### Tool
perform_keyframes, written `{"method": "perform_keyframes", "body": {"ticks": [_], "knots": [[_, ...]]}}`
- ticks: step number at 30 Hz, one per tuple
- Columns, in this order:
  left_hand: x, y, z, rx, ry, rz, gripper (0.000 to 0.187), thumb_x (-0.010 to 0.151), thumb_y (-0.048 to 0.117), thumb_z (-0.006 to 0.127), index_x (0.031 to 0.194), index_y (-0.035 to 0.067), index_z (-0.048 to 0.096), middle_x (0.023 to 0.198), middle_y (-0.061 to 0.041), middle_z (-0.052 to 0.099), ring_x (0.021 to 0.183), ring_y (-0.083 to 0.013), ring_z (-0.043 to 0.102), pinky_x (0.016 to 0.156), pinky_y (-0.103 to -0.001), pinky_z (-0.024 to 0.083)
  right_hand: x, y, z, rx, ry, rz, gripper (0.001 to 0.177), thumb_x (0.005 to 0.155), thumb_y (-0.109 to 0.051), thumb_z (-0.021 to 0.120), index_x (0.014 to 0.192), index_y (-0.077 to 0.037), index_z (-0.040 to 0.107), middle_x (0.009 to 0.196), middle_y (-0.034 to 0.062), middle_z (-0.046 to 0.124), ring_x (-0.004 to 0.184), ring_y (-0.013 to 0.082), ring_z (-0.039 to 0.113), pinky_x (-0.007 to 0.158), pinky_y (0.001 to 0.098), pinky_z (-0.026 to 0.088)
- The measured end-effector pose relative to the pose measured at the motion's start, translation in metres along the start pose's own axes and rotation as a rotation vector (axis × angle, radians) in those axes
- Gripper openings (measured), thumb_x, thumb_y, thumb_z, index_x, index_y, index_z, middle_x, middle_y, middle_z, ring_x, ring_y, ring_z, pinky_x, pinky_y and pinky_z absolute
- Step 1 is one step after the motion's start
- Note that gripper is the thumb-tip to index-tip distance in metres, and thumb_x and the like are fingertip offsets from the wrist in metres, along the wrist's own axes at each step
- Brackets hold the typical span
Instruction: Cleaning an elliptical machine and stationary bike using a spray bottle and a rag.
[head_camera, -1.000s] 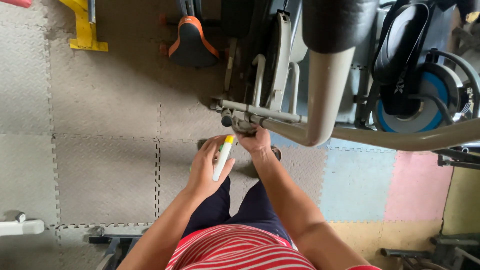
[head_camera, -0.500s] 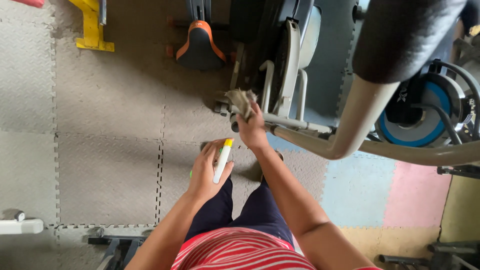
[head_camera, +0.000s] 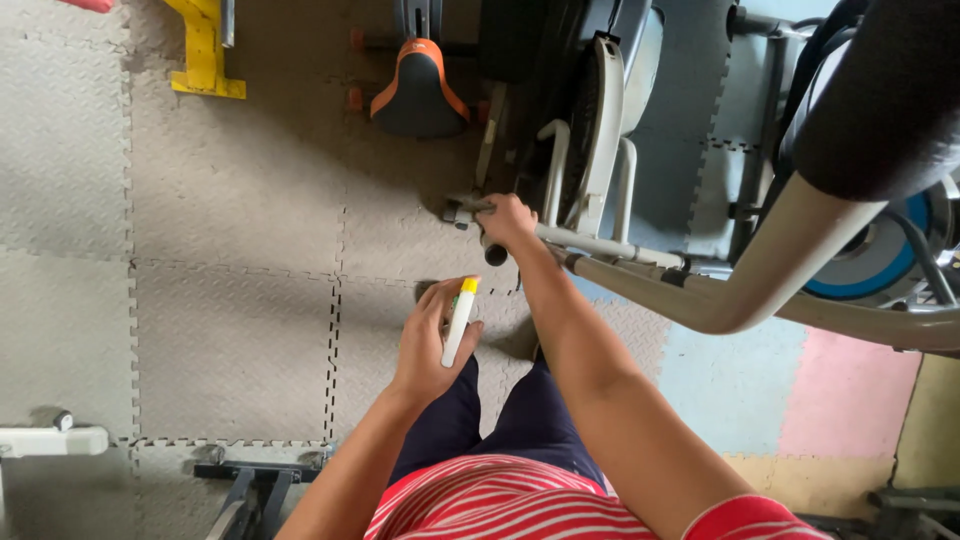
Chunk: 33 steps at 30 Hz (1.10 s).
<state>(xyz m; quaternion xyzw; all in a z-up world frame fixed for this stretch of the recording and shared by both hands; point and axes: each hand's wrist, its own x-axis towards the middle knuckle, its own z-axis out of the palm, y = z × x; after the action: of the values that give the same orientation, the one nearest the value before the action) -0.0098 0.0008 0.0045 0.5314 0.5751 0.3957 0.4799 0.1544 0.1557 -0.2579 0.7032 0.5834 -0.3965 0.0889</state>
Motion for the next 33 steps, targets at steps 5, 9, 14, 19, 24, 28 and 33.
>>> {"method": "perform_keyframes", "body": {"ticks": [5,9,14,19,24,28,33], "knots": [[0.001,-0.004,-0.003,0.052,0.006,-0.026,0.055,0.084,0.006,0.073,0.137,0.008,0.06,0.126,-0.013,0.065,0.084,-0.0234,0.067,0.07,-0.034,0.058,-0.054,0.022,0.011,0.669,0.071,-0.084,0.044,0.087,-0.022,0.071,0.131,-0.012,0.071,0.11,0.0064,0.076,0.101,0.0191,0.066,0.092,0.0332,0.049],[0.005,-0.005,-0.004,0.044,0.026,-0.002,0.053,0.086,0.005,0.072,0.137,0.008,0.058,0.128,-0.014,0.063,0.083,-0.0212,0.073,0.073,-0.033,0.06,-0.109,0.026,0.024,1.451,0.092,0.003,0.033,0.1,-0.016,0.068,0.129,0.0,0.068,0.111,0.008,0.071,0.096,0.0168,0.062,0.085,0.0331,0.051],[0.014,-0.002,-0.002,0.067,0.017,0.008,0.053,0.086,0.005,0.072,0.138,0.008,0.06,0.13,-0.014,0.064,0.084,-0.0251,0.073,0.072,-0.034,0.06,-0.111,0.021,0.034,2.08,-0.068,0.467,0.027,0.102,-0.029,0.056,0.117,-0.008,0.064,0.107,0.0074,0.072,0.097,0.0249,0.068,0.089,0.043,0.055],[0.016,0.005,0.004,0.096,-0.004,0.025,0.054,0.085,0.007,0.074,0.137,0.007,0.059,0.129,-0.015,0.064,0.084,-0.0285,0.071,0.072,-0.034,0.059,-0.079,0.016,0.026,2.206,-0.232,0.775,0.038,0.104,-0.037,0.044,0.112,-0.006,0.065,0.108,0.0121,0.073,0.099,0.0306,0.068,0.091,0.0464,0.055],[0.015,0.004,0.02,0.1,-0.046,0.012,0.056,0.084,0.009,0.075,0.137,0.006,0.059,0.131,-0.015,0.064,0.086,-0.0283,0.07,0.07,-0.035,0.059,-0.022,0.077,0.109,2.349,-0.549,0.466,0.038,0.104,-0.043,0.054,0.096,-0.007,0.065,0.087,0.01,0.07,0.075,0.0278,0.066,0.072,0.0425,0.057],[0.01,0.003,0.033,0.139,-0.11,-0.038,0.057,0.084,0.012,0.077,0.137,0.006,0.058,0.131,-0.016,0.063,0.083,-0.0288,0.071,0.071,-0.036,0.059,-0.077,0.05,0.041,2.13,-0.678,0.518,0.047,0.098,-0.054,0.055,0.087,-0.01,0.063,0.079,0.0111,0.067,0.069,0.0271,0.064,0.067,0.0455,0.057],[0.005,0.004,0.05,0.259,-0.142,0.229,0.057,0.082,0.012,0.077,0.136,0.006,0.061,0.128,-0.015,0.065,0.106,-0.0403,0.066,0.085,-0.043,0.056,-0.138,0.066,-0.008,1.797,-0.481,0.634,0.034,0.102,-0.036,0.053,0.103,-0.007,0.07,0.097,0.012,0.075,0.085,0.0275,0.072,0.081,0.0476,0.059]]}}
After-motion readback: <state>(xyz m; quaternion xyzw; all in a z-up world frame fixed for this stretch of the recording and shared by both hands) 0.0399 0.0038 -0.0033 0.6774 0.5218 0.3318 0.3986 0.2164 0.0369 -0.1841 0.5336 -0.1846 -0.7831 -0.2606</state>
